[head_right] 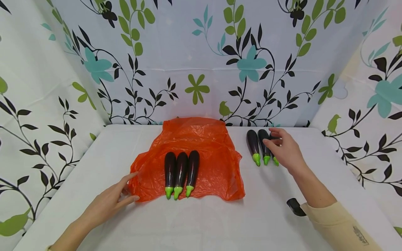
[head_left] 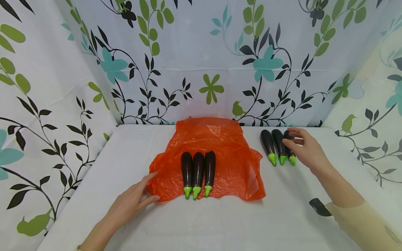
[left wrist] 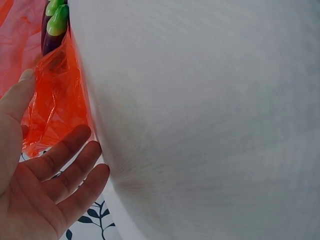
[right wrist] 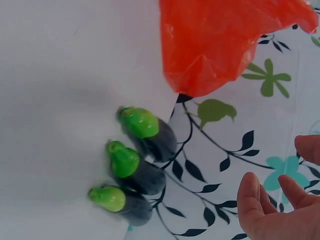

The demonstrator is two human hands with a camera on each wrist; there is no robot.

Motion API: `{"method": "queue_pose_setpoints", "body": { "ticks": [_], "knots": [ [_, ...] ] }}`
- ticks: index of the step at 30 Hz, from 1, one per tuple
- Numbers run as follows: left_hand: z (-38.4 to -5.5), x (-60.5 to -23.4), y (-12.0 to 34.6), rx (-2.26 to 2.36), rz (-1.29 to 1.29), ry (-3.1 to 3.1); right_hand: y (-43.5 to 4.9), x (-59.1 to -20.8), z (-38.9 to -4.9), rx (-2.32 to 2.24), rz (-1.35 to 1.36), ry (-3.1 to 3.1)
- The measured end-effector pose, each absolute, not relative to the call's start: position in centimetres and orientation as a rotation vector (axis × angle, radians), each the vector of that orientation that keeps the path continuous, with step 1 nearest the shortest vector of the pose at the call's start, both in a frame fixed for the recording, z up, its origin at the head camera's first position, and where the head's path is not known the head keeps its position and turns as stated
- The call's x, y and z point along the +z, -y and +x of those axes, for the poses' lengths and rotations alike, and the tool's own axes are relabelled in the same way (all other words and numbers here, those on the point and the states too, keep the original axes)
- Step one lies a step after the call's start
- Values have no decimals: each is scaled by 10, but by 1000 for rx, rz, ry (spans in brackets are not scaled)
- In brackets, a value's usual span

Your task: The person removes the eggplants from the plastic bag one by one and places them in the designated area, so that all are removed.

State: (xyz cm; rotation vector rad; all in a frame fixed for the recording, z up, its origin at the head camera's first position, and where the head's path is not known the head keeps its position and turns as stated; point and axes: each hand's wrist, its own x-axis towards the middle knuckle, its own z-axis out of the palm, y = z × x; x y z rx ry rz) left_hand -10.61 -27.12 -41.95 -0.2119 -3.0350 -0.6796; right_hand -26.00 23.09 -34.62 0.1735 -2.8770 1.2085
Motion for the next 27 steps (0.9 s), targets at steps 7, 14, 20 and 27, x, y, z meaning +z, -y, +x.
{"method": "queue_pose_setpoints", "body": {
  "ticks": [7, 14, 20, 27],
  "knots": [
    [-107, -420, 272, -671, -204, 3048, -206, -322, -231, 1219, 305, 2813],
    [-108, -420, 272, -670, -197, 3051, -182, -304, -201, 1244, 449, 2748],
    [-109, -419, 272, -691, -188, 3058, -168, -301, -179, 1230, 583, 2732],
    [-108, -419, 271, -690, -191, 3057, -154, -305, -159, 1239, 771, 2630]
  ]
}}
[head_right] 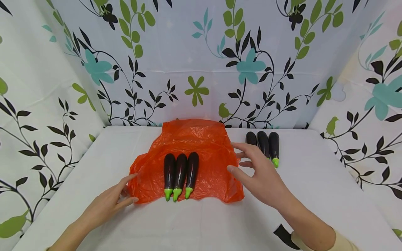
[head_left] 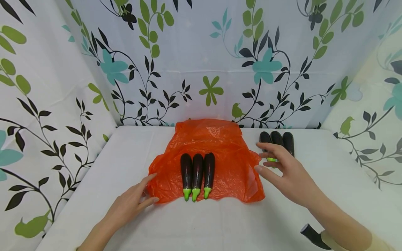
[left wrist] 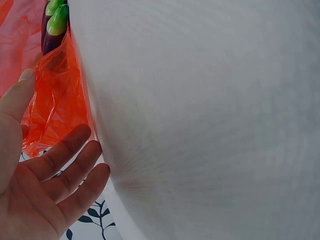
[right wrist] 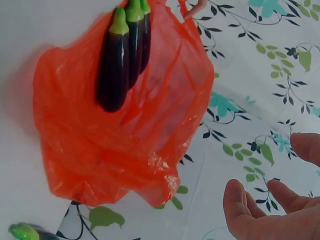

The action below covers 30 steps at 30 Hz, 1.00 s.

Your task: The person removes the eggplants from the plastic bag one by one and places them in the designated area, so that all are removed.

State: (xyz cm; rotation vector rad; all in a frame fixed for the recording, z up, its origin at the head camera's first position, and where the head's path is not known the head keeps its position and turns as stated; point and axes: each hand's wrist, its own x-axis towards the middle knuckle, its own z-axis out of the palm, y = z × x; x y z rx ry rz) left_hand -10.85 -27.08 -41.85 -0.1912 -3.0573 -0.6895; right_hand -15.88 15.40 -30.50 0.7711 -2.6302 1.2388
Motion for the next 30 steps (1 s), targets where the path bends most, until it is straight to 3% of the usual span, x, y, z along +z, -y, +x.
{"method": "queue_pose_setpoints", "body": {
  "ticks": [7, 30],
  "knots": [
    [-108, -419, 271, -685, -203, 3046, -141, -314, -147, 1296, 911, 2581],
    [-108, -419, 271, -678, -208, 3053, -100, -355, -151, 1480, 959, 2780]
  ]
}}
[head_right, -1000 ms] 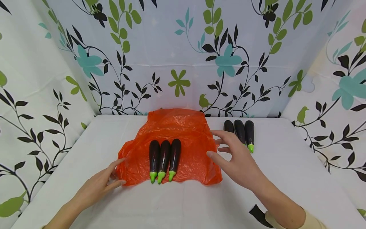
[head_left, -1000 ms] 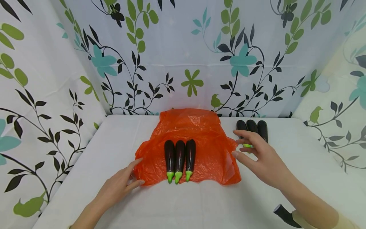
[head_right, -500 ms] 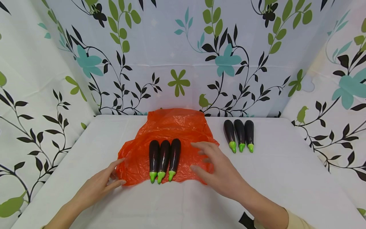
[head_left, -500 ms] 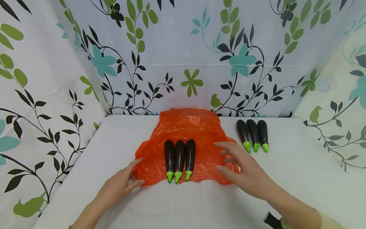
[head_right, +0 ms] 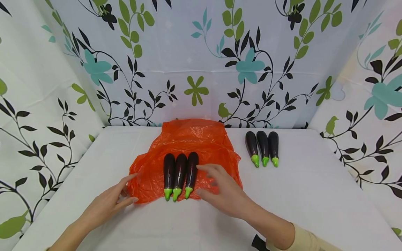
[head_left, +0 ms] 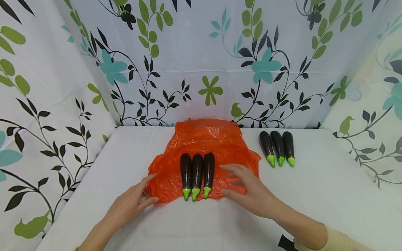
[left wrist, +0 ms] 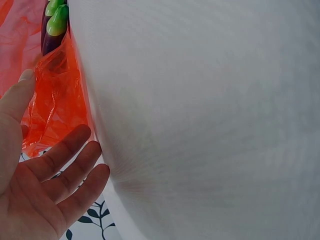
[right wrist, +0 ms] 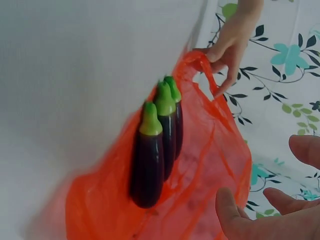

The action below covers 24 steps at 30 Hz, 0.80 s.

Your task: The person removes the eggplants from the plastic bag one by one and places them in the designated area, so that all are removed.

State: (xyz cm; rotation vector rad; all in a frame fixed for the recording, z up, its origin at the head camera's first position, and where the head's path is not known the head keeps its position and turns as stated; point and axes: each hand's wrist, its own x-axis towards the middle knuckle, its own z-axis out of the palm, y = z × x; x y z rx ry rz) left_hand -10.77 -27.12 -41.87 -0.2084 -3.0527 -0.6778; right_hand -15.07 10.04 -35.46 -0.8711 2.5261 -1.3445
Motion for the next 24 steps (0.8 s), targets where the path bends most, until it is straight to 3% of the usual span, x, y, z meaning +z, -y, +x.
{"method": "queue_pose_setpoints", "body": {
  "ticks": [24],
  "knots": [
    [-108, -419, 272, -690, -199, 3051, -70, -383, -175, -1261, -685, -2541]
  ]
}}
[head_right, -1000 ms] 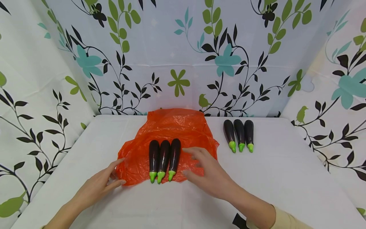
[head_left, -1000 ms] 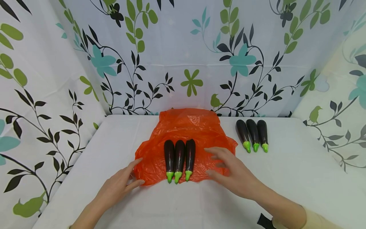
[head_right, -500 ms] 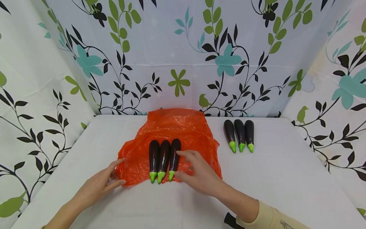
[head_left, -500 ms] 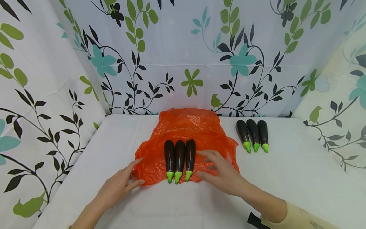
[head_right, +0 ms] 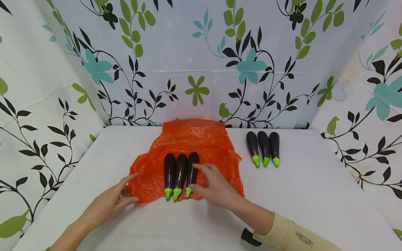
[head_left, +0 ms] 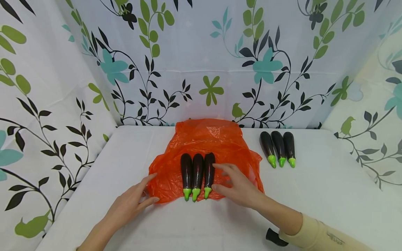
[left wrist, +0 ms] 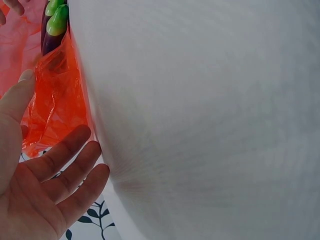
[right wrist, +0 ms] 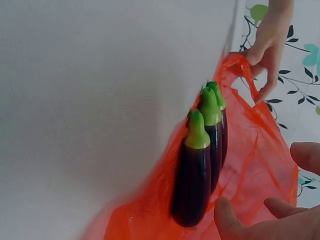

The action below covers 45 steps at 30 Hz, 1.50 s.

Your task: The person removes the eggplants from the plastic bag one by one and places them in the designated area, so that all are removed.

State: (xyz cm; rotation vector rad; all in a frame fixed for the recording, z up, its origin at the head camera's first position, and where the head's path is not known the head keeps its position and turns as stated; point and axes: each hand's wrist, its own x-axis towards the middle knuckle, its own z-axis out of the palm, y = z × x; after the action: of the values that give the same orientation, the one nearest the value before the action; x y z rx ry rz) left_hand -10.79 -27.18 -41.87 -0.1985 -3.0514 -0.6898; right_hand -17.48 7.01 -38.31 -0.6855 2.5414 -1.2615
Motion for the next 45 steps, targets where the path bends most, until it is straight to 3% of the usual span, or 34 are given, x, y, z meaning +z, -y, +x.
{"method": "queue_pose_setpoints", "body": {
  "ticks": [45],
  "knots": [
    [-107, -420, 272, -680, -212, 3037, -44, -409, -189, -1121, -544, -2515]
  ]
}}
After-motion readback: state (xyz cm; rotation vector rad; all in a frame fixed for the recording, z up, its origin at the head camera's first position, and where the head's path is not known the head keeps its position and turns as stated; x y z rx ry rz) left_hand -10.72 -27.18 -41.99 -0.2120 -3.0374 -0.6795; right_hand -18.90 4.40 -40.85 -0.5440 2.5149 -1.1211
